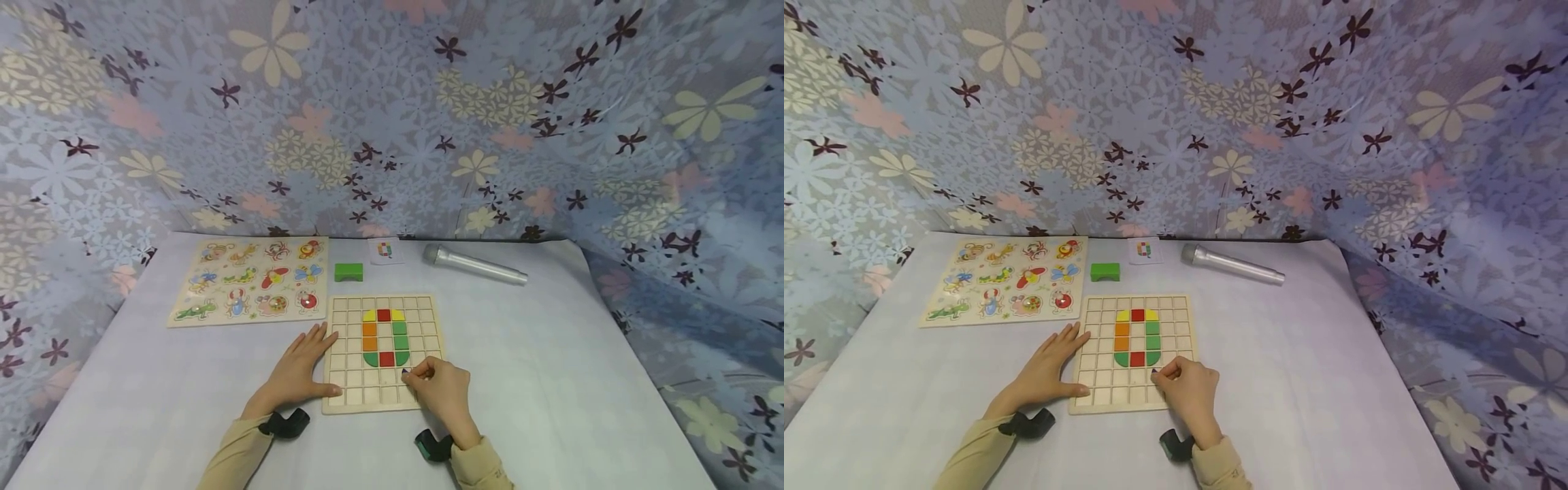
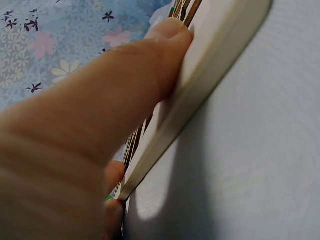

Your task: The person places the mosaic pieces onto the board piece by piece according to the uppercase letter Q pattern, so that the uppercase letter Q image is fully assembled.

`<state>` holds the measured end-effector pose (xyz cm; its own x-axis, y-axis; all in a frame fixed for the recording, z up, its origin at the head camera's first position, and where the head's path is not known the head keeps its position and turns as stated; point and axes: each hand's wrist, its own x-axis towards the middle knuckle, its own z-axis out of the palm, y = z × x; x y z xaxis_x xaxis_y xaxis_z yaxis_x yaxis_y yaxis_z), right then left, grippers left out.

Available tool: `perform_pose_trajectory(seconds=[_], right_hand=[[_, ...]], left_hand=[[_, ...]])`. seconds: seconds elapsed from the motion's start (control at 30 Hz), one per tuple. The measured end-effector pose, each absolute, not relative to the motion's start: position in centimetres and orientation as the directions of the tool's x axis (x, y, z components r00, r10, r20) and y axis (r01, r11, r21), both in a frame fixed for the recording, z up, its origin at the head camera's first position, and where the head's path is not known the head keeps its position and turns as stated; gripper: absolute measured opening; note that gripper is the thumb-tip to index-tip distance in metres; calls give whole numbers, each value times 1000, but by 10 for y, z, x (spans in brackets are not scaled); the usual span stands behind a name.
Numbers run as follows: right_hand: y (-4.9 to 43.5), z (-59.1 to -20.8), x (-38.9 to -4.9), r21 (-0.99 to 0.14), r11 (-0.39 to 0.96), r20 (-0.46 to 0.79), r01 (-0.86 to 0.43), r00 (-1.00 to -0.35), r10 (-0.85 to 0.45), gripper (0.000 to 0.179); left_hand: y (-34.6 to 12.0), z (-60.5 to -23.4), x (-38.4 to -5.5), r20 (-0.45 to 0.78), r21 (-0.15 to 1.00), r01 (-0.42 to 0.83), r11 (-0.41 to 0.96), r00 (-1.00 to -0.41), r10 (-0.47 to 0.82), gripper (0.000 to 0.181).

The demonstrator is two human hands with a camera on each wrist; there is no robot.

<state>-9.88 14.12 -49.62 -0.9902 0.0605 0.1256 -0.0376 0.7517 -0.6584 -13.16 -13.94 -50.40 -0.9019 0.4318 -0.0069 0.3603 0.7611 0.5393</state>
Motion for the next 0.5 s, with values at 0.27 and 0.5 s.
perform_pose_trajectory(seconds=[0.27, 0.5], right_hand=[[135, -496, -100, -631, 774, 153, -60, -987, 48, 22], [133, -500, -100, -614, 785, 174, -78, -984, 38, 24]], left_hand=[[-140, -505, -133, -7, 540, 358, 762, -903, 430, 103], [-141, -505, -133, 9, 534, 369, 761, -902, 431, 103]])
